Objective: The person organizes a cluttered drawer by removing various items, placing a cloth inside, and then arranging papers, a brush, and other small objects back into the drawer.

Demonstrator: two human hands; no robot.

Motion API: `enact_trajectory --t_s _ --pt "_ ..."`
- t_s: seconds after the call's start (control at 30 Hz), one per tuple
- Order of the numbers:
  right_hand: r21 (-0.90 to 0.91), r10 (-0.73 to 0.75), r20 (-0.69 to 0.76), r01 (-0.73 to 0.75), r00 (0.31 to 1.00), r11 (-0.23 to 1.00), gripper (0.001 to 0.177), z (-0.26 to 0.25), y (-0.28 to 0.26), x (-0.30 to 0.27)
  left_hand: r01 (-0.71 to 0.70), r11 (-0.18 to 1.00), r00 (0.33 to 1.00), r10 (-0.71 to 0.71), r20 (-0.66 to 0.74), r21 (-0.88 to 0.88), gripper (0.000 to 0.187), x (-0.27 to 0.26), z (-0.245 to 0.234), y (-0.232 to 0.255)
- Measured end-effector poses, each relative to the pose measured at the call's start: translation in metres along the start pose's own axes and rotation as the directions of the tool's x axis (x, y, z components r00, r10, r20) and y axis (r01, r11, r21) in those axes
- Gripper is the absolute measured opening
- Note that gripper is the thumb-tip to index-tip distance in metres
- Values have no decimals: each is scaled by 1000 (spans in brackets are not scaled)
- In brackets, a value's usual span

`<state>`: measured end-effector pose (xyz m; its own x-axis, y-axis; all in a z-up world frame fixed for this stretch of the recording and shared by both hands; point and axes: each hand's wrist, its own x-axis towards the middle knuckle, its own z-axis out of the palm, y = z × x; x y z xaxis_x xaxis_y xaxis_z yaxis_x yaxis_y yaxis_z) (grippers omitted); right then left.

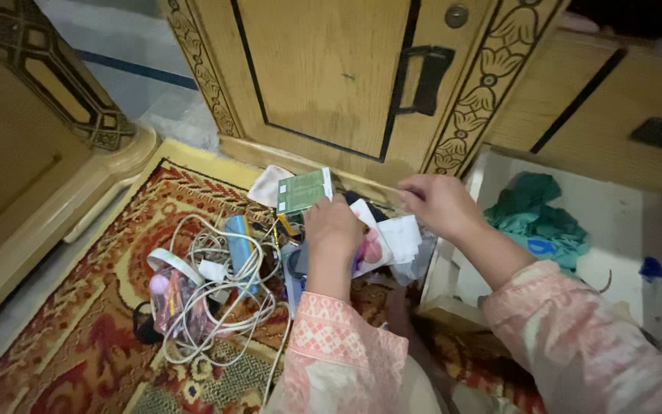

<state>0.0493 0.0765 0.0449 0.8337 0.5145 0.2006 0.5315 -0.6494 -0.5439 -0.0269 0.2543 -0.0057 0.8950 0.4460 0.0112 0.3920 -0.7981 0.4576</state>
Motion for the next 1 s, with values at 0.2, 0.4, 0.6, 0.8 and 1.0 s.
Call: enact_trajectory --t_s 0.2,0.4,0.6,0.8,1.0 --pt "-65 64 -152 -75 986 995 27 -24 35 -21 -252 954 967 253 -10 -161 39 17 29 39" --pt "-382 -22 -276 -88 961 920 36 -69 157 -100 -560 755 795 605 34 -342 67 -20 83 125" --pt "-192 -61 86 77 994 978 89 -20 229 -91 -529 750 794 602 79 -397 82 -19 100 133" --pt "29 -477 482 530 735 847 77 4 196 -127 -485 803 798 568 200 -346 93 -17 97 135" --pt "-312 56 842 399 537 862 42 -108 216 -158 -493 809 792 569 219 -319 92 -19 99 133"
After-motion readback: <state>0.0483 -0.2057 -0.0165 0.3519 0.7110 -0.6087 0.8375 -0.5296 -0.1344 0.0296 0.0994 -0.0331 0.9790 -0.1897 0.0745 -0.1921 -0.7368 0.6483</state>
